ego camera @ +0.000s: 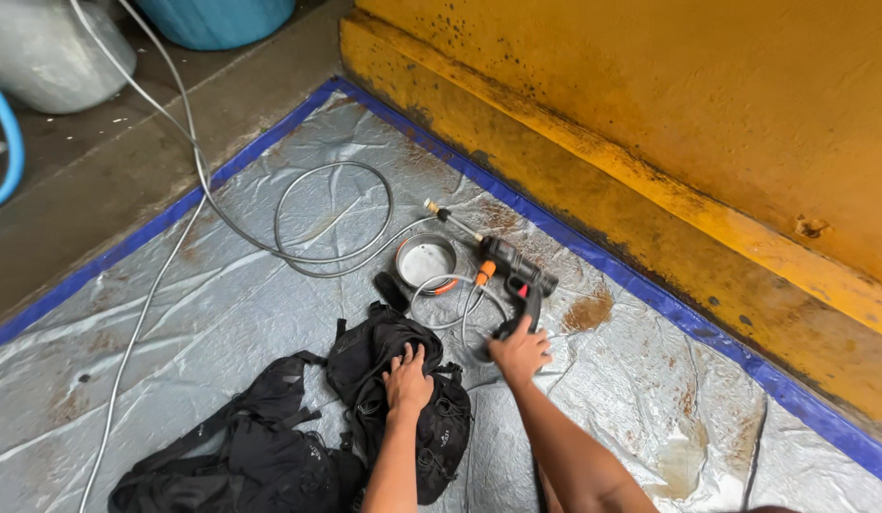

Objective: The person uses a handheld power tool on a black vest while sitting on a tarp-covered floor. They move the tool across different parts of the garment and adjust its position by hand.

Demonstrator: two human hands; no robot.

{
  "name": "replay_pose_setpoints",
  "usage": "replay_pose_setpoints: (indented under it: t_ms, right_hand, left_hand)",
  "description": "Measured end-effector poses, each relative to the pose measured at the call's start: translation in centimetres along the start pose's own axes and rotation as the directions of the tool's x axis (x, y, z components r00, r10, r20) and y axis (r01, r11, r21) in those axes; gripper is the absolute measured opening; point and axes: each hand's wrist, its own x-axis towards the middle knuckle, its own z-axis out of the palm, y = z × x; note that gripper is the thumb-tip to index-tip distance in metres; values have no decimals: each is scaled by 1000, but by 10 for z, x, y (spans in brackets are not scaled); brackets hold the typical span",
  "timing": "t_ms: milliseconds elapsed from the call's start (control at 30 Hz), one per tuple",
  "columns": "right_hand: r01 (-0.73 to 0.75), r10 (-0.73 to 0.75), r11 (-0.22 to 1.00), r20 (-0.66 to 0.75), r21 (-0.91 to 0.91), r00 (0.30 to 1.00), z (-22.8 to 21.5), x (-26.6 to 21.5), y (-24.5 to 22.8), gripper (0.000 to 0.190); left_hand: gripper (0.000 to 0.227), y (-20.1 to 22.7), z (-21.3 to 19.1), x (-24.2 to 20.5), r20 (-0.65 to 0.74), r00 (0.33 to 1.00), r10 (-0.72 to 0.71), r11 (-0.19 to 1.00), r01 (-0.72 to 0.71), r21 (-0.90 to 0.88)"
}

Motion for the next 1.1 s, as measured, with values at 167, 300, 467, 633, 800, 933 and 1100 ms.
replay_pose_setpoints:
  t_ms: [167,300,467,633,800,933,1100]
  right_hand:
    - [-2,-2,995,47,98,999,-8,-65,10,96]
    - [-236,158,891,223,388,962,21,-35,36,92]
    - [-418,183,517,380,747,907,32,-8,45,96]
    - [-447,139,259,425,856,895,16,-11,16,63]
    - [-287,-29,239,302,928,953,-76,-62,-16,41]
    - [-334,-266,251,396,909,879,-96,-43,-32,44]
    - [-134,-606,451,413,882,680,-166,-70,-78,22]
  left_hand:
    - [67,-35,10,-24,-89,994,-60,977,40,-211]
    - [66,-49,-27,-94,-265,938,-225,814,31,-580]
    - [73,-108,-36,-119,-396,784,-478,731,105,-674]
    - [102,-126,-38,-155,-384,777,-499,832,305,-463]
    - [64,-92,-7,-175,-366,923,-116,988,69,-139]
    - [75,-117,92,-113,1,986,-166,967,164,-194]
    - [76,-112,82,-137,72,985,-154,961,167,-221]
